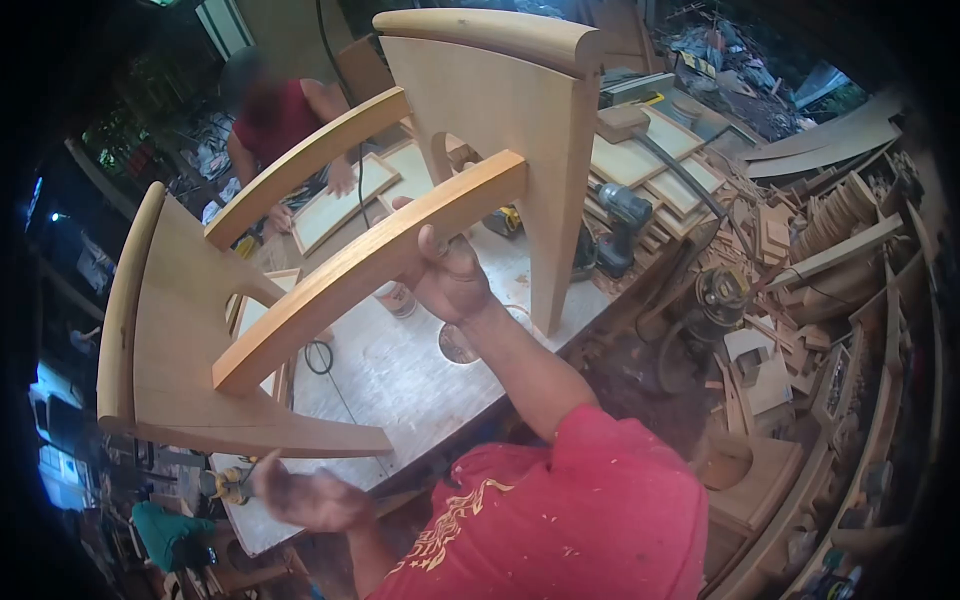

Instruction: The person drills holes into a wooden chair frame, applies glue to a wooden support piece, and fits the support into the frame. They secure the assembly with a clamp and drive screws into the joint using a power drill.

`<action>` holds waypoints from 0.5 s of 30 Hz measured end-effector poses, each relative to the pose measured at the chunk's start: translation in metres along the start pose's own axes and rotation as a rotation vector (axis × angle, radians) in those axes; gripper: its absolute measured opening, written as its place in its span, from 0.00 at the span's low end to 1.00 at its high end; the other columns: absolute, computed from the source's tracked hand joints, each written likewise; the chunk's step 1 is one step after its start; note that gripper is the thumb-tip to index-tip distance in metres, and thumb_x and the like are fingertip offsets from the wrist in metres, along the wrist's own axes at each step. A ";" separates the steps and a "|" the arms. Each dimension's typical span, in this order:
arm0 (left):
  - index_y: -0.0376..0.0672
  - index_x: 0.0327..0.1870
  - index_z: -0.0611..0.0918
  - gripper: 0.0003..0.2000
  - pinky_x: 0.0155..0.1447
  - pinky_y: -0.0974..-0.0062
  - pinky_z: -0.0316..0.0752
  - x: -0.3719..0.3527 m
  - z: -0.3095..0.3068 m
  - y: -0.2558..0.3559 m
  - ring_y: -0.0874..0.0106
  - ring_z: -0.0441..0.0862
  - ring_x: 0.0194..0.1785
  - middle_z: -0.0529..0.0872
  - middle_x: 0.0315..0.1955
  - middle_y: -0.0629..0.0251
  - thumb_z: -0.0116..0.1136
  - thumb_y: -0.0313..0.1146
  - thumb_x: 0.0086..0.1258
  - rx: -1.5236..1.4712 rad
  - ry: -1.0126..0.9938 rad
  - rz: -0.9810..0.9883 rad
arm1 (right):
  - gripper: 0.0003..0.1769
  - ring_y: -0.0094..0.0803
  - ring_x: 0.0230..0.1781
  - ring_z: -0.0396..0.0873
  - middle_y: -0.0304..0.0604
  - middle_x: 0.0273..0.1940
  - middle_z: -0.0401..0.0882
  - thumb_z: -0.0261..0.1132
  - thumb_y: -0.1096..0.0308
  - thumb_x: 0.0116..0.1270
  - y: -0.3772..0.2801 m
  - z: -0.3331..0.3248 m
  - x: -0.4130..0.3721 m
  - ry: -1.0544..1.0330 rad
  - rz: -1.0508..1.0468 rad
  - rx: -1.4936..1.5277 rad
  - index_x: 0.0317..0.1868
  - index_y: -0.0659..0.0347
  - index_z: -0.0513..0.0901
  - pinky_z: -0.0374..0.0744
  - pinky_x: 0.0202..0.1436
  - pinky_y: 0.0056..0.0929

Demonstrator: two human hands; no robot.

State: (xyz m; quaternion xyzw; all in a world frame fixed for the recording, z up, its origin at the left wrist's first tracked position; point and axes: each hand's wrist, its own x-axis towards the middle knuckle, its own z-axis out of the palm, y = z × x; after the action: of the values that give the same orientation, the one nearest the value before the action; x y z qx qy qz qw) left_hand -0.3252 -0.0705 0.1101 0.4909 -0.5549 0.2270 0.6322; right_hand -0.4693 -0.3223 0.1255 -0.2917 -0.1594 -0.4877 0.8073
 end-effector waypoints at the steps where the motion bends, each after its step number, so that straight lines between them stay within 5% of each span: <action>1: 0.32 0.67 0.65 0.29 0.70 0.60 0.65 -0.006 0.007 0.007 0.61 0.71 0.63 0.72 0.59 0.53 0.54 0.24 0.62 -0.109 -0.126 0.022 | 0.35 0.37 0.66 0.71 0.46 0.62 0.73 0.68 0.55 0.69 -0.002 0.001 0.000 0.031 -0.020 -0.019 0.70 0.57 0.65 0.70 0.69 0.46; 5: 0.36 0.65 0.69 0.27 0.60 0.66 0.77 -0.035 0.079 -0.011 0.65 0.78 0.57 0.77 0.55 0.56 0.64 0.21 0.64 -0.499 -0.284 -0.561 | 0.34 0.37 0.61 0.76 0.47 0.59 0.75 0.68 0.58 0.70 -0.017 0.004 -0.014 0.071 -0.024 -0.222 0.70 0.61 0.64 0.81 0.59 0.45; 9: 0.35 0.66 0.69 0.33 0.59 0.67 0.79 -0.013 0.154 -0.025 0.64 0.78 0.60 0.77 0.59 0.53 0.71 0.23 0.59 -0.691 -0.457 -0.734 | 0.31 0.34 0.57 0.79 0.52 0.57 0.77 0.70 0.66 0.67 -0.050 0.014 -0.052 0.181 0.085 -0.607 0.66 0.65 0.68 0.83 0.57 0.37; 13: 0.34 0.67 0.69 0.36 0.60 0.66 0.78 0.020 0.230 -0.019 0.65 0.78 0.61 0.77 0.60 0.54 0.75 0.26 0.57 -0.938 -0.551 -0.751 | 0.23 0.25 0.41 0.83 0.47 0.42 0.84 0.70 0.78 0.63 -0.098 0.019 -0.098 0.423 -0.259 -1.224 0.58 0.68 0.75 0.83 0.44 0.22; 15: 0.34 0.66 0.71 0.34 0.61 0.68 0.78 0.029 0.263 -0.006 0.67 0.77 0.61 0.78 0.59 0.56 0.76 0.27 0.58 -1.083 -0.477 -0.814 | 0.23 0.23 0.40 0.83 0.44 0.40 0.84 0.69 0.79 0.63 -0.114 0.009 -0.093 0.411 -0.666 -1.334 0.58 0.68 0.74 0.81 0.43 0.21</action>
State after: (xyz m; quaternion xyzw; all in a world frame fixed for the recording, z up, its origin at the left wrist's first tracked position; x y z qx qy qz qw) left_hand -0.4379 -0.3098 0.1093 0.3127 -0.4857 -0.4473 0.6828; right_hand -0.6133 -0.2930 0.1180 -0.5568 0.2420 -0.7418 0.2849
